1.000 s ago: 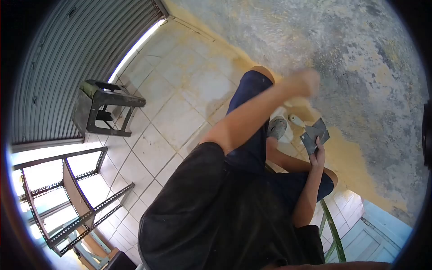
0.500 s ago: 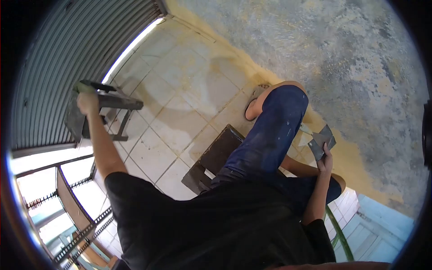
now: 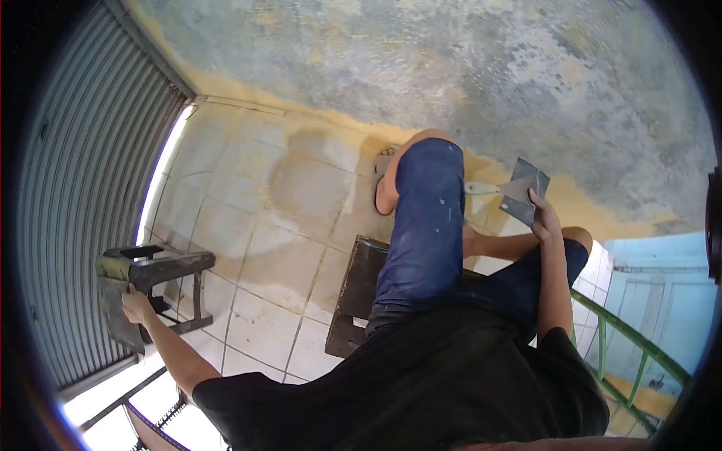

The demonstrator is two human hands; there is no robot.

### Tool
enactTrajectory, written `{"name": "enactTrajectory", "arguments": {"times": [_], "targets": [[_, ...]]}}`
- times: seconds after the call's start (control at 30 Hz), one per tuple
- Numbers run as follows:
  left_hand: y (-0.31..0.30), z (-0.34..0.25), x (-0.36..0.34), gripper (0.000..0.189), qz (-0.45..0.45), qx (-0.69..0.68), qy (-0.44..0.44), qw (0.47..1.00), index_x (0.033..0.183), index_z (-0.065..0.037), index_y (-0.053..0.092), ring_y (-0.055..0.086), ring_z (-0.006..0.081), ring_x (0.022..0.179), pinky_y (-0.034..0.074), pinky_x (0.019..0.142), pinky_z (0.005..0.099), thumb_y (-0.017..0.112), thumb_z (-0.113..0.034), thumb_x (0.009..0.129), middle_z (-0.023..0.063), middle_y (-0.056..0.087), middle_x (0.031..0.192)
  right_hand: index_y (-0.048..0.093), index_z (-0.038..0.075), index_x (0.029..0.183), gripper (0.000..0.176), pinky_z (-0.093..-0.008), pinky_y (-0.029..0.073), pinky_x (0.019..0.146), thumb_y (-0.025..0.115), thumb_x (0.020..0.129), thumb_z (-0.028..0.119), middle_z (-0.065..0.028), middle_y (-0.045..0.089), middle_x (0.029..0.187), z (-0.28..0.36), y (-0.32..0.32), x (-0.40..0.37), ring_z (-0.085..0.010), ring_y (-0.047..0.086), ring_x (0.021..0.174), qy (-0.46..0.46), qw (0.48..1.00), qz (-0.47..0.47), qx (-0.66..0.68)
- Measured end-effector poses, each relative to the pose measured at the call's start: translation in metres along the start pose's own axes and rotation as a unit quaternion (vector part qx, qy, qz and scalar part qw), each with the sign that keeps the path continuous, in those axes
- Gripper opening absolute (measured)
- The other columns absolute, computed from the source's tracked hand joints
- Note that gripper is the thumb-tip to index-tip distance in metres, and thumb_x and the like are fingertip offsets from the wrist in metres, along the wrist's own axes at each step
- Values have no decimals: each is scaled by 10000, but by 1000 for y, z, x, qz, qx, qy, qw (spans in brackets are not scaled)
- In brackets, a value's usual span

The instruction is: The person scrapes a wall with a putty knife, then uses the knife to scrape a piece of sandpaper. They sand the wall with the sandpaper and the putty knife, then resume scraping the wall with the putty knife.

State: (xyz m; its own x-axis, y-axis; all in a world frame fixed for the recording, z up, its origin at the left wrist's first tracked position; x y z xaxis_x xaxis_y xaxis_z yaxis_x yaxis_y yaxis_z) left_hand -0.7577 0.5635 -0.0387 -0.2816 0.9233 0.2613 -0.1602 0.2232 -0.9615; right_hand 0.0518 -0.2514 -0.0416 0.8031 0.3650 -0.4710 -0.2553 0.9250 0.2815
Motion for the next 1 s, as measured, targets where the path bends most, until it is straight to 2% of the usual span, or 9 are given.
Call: {"name": "enactTrajectory", "arguments": {"times": [0.27,0.4,0.57,0.63,0.67,0.73,0.83,0.9,1.0], "targets": [[-4,21,16,509,-11,-57,6,998,1196,-181,740,698,396,1063,557,824,542,436,-551,1024,146,735,1155,602,-1,1259,367,-367,572,952,720,958,172,-98,695,1149,10,30,-12,-214,699,1041,-23,999,44,21],[-42,25,12,513,-130,-52,-94,986,935,-21,804,757,347,874,614,732,443,505,-428,1022,149,776,940,644,6,1210,320,-360,590,906,736,947,162,-91,712,1096,14,36,-17,-194,712,987,-18,998,56,15],[-212,-30,-77,331,-224,-330,-118,909,1308,-26,668,651,323,1107,585,917,442,601,-196,1033,181,607,1386,669,-3,1171,305,-356,606,861,763,923,147,-95,725,1078,27,46,-30,-188,724,943,-52,998,35,1],[-262,-58,-88,206,-398,-343,-19,850,985,-46,677,457,226,743,484,687,375,608,-233,1037,99,545,943,665,-15,1182,322,-348,608,839,767,917,138,-102,724,1088,36,48,-38,-191,728,931,-66,997,21,-25],[-292,-72,-114,437,-557,-338,76,755,662,-67,686,263,128,379,382,457,308,615,-270,1042,17,483,499,665,-15,1182,322,-348,608,839,767,917,138,-102,724,1088,39,46,-40,-191,728,931,-66,997,21,-23],[-346,-116,-166,331,-605,-291,126,731,846,-6,809,364,102,339,375,386,302,660,-248,1016,51,695,632,663,-20,1190,329,-341,601,839,767,913,123,-109,725,1090,41,47,-43,-192,726,939,-68,997,27,-19],[-288,-142,-163,229,-489,-317,259,770,1061,-24,782,755,270,925,620,720,330,679,-212,979,172,763,1040,664,-27,1182,320,-337,594,847,763,912,113,-110,726,1078,49,56,-54,-191,722,950,-81,997,7,-8],[-352,-231,-292,206,-308,-636,485,514,1167,-22,740,743,241,990,609,740,278,674,-90,983,118,754,1126,664,-32,1170,309,-331,586,840,761,911,106,-105,727,1066,54,61,-62,-189,718,951,-98,995,11,6],[-347,-328,-444,217,-139,-357,621,684,1117,7,734,724,300,1048,565,972,395,605,5,941,126,754,1107,663,-32,1149,279,-314,569,816,751,914,90,-101,726,1056,61,40,-68,-179,710,925,-124,992,-29,14]]}}
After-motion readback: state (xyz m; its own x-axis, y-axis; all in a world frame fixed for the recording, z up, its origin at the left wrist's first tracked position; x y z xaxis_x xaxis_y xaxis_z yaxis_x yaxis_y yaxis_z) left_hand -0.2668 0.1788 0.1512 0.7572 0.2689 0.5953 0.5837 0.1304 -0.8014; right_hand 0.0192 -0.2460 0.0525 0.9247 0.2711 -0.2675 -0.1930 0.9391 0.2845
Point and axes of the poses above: each hand's wrist, its own x-axis towards the middle knuckle, its own y-axis out of the palm, z = x × y, the point moved 8 cm from there along x, towards the middle knuckle
